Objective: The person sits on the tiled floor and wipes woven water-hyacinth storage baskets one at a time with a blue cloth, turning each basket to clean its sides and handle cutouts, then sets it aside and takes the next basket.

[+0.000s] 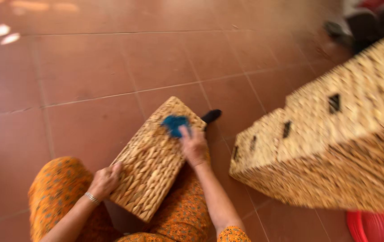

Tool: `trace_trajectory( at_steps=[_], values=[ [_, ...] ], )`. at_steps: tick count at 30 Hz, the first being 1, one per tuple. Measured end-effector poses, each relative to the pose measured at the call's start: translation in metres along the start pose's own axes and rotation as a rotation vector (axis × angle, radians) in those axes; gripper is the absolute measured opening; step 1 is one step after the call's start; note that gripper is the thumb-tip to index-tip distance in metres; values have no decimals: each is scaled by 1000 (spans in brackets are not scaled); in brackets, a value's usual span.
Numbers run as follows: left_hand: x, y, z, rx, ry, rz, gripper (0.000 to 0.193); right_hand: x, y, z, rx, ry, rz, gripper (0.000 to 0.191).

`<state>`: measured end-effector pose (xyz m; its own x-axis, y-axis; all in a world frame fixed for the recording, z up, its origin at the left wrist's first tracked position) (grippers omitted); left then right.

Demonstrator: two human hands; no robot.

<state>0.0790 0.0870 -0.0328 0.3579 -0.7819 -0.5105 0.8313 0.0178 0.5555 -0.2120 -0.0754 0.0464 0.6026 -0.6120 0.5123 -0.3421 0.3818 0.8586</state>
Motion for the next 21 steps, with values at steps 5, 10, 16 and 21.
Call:
trace_trajectory(
  at_steps=[5,10,16,21],
  values=[
    [21,-6,13,-89,-11,-45,65,41,-28,58,9,-403,59,52],
    [58,2,11,-92,86,-8,75,27,-25,-41,110,-127,-135,54],
    [88,8,13,-188,94,9,70,-36,4,-168,382,369,-180,58],
    [85,10,17,-177,73,-16,63,-2,-47,-99,191,400,-135,61]
  ],
)
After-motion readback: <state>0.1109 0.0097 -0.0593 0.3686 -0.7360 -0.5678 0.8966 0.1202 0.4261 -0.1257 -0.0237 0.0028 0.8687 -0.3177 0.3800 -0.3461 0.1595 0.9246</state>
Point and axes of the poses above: each hand's wrist, its own x-axis towards the middle knuckle, its own y-axis out of the back of the hand, z = x × y, the point moved 5 cm from there along x, towards the middle knuckle, and after that the axes turned 9 degrees about y, right-handed, at the moved point
